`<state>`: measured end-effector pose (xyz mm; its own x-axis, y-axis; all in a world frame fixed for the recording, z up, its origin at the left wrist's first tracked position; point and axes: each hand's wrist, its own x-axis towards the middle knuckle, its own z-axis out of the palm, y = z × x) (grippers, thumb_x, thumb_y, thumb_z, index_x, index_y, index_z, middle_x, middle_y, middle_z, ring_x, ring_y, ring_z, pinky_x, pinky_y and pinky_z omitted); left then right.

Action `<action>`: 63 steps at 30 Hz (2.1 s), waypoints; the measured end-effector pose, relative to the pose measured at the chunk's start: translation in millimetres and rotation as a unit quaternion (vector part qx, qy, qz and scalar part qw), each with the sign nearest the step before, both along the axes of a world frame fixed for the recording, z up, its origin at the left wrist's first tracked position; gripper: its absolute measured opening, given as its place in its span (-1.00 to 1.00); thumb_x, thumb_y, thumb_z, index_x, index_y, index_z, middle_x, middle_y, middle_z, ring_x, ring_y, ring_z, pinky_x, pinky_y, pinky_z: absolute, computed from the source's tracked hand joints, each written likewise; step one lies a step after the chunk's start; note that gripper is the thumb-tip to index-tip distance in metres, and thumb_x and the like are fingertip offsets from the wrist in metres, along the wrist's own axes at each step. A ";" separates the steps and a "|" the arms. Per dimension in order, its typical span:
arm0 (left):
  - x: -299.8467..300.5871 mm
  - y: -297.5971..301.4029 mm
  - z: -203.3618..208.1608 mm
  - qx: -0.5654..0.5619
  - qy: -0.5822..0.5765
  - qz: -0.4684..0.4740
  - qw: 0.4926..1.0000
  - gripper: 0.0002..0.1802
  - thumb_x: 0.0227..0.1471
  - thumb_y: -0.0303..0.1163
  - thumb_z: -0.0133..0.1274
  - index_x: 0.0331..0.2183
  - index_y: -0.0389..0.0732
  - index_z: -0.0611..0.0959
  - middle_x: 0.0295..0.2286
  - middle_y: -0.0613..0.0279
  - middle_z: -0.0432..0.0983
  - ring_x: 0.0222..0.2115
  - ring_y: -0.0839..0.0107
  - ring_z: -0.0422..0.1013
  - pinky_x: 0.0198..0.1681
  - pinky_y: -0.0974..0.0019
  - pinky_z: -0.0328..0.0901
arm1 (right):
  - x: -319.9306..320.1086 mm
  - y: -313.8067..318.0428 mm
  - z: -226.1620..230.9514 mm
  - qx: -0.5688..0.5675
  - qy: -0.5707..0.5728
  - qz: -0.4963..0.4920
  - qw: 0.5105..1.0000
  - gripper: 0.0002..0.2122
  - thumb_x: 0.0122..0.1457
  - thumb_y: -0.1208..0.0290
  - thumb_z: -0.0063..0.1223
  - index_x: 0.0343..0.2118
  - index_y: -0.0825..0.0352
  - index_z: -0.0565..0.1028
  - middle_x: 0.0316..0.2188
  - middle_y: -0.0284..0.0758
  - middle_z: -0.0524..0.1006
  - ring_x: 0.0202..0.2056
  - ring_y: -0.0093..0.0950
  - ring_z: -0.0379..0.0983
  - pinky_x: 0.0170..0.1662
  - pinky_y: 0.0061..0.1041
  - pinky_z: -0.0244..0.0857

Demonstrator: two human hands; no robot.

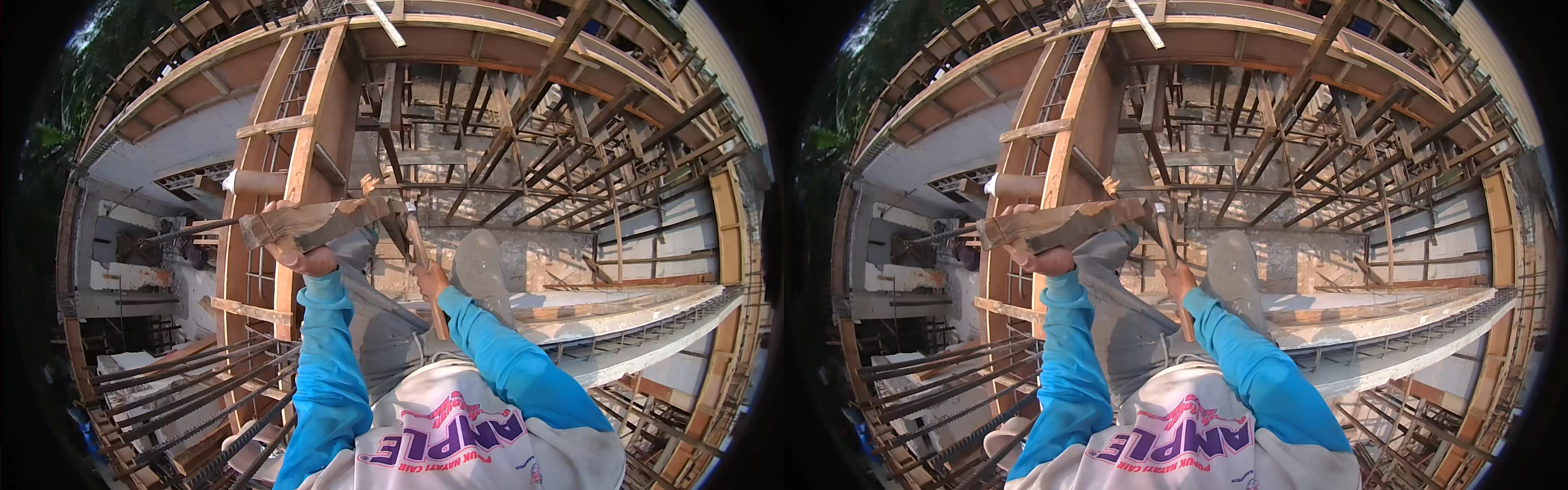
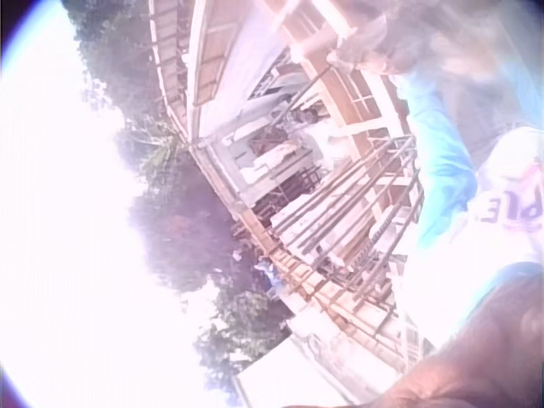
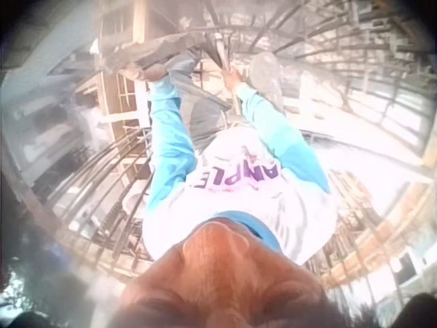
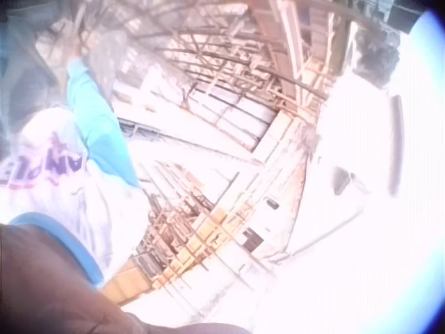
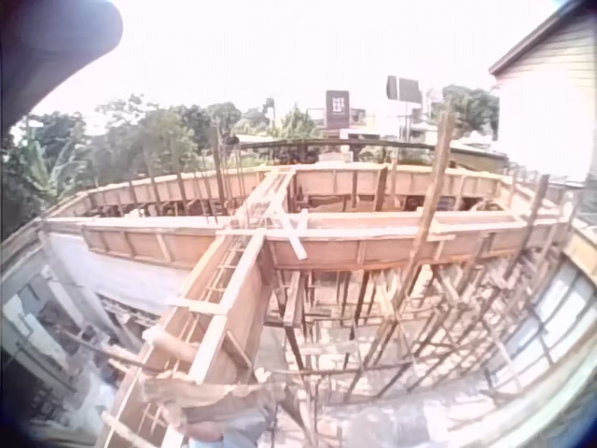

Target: The person secures wooden forms for a concrete structure by positioning a wooden brace and hammering a nail into the timber while standing on a high-level construction platform.

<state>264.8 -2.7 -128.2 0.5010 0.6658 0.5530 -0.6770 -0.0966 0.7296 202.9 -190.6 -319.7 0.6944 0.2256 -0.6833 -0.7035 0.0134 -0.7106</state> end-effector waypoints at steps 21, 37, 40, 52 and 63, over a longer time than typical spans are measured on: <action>-27.9 0.9 -10.5 0.004 0.003 -0.035 0.999 0.02 -0.15 0.49 -0.25 -0.06 -0.32 0.33 -0.36 0.06 0.39 -0.26 0.29 0.32 -0.09 0.22 0.21 | 25.8 -6.2 14.6 -0.194 -0.240 0.059 0.949 -0.61 0.11 0.12 0.04 -0.24 0.44 0.42 -0.44 -0.07 0.51 -0.38 -0.22 0.46 -0.30 -0.30 0.29; -25.1 0.7 -15.1 0.009 -0.001 -0.064 0.998 0.04 -0.15 0.54 -0.33 -0.03 -0.27 0.33 -0.34 0.04 0.43 -0.23 0.26 0.31 -0.04 0.16 0.18 | 41.9 -4.6 22.3 -0.039 -0.076 0.112 0.990 -0.73 0.13 0.20 0.04 -0.36 0.34 0.36 -0.61 -0.24 0.35 -0.61 -0.33 0.27 -0.53 -0.32 0.19; -22.0 2.1 -13.0 0.020 0.007 -0.050 0.999 0.05 -0.16 0.54 -0.32 -0.03 -0.27 0.33 -0.35 0.04 0.43 -0.22 0.26 0.31 -0.04 0.16 0.18 | 54.2 -12.4 59.0 0.165 0.091 0.037 0.981 -0.75 0.15 0.23 0.05 -0.35 0.27 0.28 -0.72 -0.48 0.15 -0.79 -0.65 0.06 -0.75 -0.54 0.01; -12.8 3.9 -5.4 -0.044 0.020 -0.126 0.991 0.02 -0.25 0.45 0.00 -0.04 -0.29 0.34 -0.32 0.05 0.38 -0.24 0.29 0.31 -0.14 0.24 0.25 | 37.3 15.6 0.2 -0.135 -0.277 -0.022 0.951 -0.78 0.17 0.31 0.01 -0.50 0.29 0.29 -0.75 -0.45 0.27 -0.72 -0.60 0.23 -0.68 -0.57 0.08; 1.2 9.2 -36.0 -0.014 -0.075 -0.117 0.990 0.04 -0.18 0.39 0.04 0.06 -0.30 0.27 -0.15 0.08 0.31 -0.19 0.38 0.32 -0.18 0.33 0.30 | 46.5 18.6 87.4 -0.053 -0.169 0.067 0.982 -0.77 0.15 0.28 0.05 -0.28 0.31 0.32 -0.74 -0.50 0.19 -0.80 -0.65 0.15 -0.77 -0.58 0.04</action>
